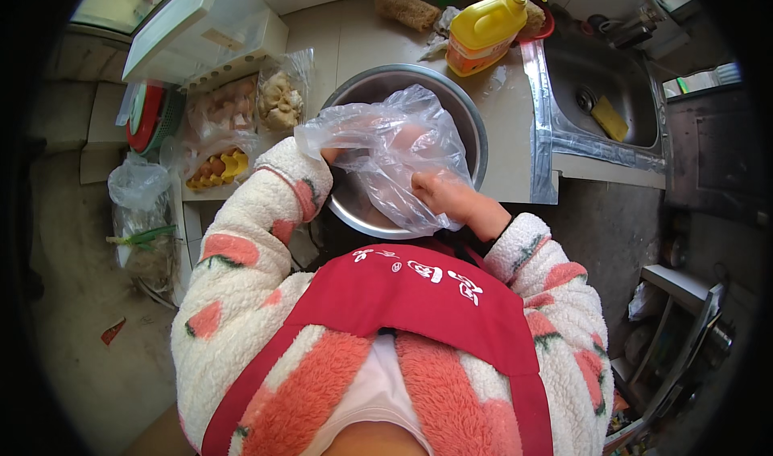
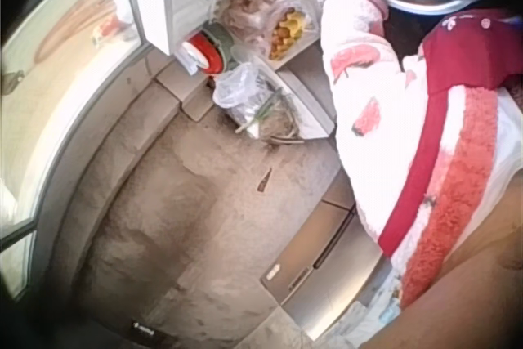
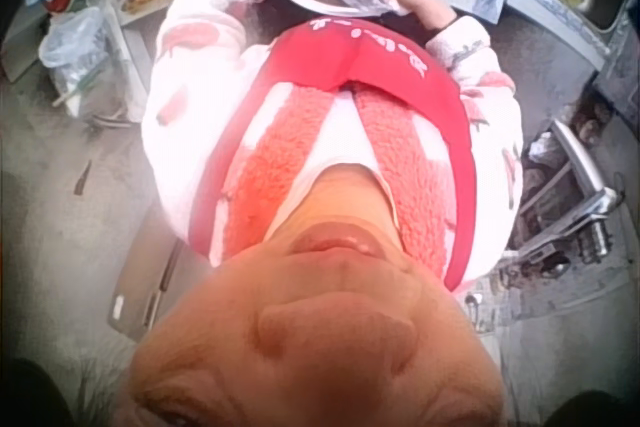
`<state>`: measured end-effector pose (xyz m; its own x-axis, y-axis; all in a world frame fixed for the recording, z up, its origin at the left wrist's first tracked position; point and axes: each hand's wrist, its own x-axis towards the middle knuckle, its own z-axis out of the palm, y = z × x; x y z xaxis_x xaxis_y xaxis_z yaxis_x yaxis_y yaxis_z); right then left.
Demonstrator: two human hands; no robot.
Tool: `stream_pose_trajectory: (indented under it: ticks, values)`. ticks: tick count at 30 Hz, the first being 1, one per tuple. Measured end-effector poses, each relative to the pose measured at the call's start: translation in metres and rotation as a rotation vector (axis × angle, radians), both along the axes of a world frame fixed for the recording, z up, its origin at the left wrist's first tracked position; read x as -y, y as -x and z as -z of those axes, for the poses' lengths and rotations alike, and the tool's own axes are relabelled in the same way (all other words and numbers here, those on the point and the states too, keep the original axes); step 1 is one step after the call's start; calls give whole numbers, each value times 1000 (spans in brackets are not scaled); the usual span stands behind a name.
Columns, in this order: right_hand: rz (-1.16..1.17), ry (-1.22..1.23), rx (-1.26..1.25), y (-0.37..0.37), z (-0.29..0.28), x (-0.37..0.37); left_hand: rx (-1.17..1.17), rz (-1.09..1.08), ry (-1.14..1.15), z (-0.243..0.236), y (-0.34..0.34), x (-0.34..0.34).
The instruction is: The person unpacks raw meat from a plastic bag into a metal bowl, then rinses the meat under running water in the sink. They also rinse a small metal bowl and a green colander, and briefly wipe a wooden countertop with a cloth.
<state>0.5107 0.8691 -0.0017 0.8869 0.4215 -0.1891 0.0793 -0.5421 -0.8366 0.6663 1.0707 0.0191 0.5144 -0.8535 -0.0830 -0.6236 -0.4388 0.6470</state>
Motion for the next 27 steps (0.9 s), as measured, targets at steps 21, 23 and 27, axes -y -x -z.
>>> stream_pose_trajectory:
  ticks: [21, 23, 27]
  values:
    - [300, -56, -105, -90, 5, 43, -146, -136, 76, -7, 27, 18]
    - [285, -461, -378, -87, 7, 38, -703, -128, 337, -22, 31, 1]
    - [390, -908, -703, -67, 0, 25, -1383, -473, 855, -27, 52, -11]
